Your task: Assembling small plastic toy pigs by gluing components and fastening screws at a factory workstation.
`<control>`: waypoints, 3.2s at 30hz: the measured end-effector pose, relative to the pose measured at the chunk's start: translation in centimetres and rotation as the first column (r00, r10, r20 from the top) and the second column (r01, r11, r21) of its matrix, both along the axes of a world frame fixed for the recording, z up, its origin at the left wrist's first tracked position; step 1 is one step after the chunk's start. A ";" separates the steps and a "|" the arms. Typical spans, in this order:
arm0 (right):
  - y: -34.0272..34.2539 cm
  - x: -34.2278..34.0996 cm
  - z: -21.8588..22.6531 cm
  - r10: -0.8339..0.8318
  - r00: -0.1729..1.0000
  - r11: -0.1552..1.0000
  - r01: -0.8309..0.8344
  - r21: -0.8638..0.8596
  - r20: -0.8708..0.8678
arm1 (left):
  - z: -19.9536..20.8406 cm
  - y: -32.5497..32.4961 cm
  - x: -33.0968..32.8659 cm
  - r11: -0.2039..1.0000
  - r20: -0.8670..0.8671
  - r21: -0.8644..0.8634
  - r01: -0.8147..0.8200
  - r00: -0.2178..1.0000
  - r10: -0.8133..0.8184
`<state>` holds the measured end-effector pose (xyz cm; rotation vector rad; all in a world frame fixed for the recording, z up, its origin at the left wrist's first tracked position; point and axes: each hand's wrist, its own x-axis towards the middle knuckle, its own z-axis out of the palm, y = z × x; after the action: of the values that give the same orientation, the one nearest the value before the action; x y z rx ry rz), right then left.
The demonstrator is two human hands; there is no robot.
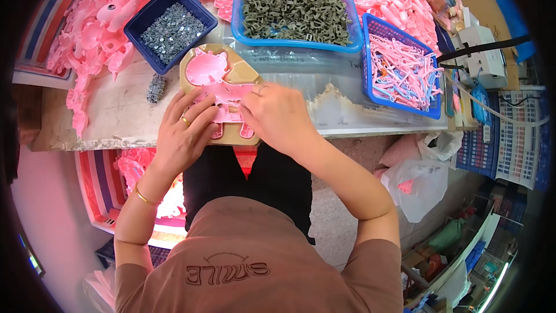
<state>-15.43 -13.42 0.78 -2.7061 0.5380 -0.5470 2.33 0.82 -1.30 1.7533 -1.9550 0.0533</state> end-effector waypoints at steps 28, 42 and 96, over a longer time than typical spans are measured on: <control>-0.4 -0.2 -0.5 -0.009 1.000 0.996 0.010 0.087 -0.018 | -0.5 0.1 -0.2 0.999 -0.011 -0.038 -0.017 1.000 0.016; -0.1 -0.2 -1.1 -0.020 0.990 0.993 0.003 0.118 0.140 | -0.6 0.1 -0.2 0.999 -0.027 -0.038 -0.017 1.000 0.016; -5.8 13.8 13.4 -0.040 0.861 0.797 -0.278 0.536 0.507 | 2.7 -10.1 10.3 0.921 0.403 0.290 -0.259 0.906 0.128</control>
<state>-1.66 -19.26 14.17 -1.8785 0.3095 -0.8400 12.68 -9.31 1.39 2.3105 -2.1402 0.1419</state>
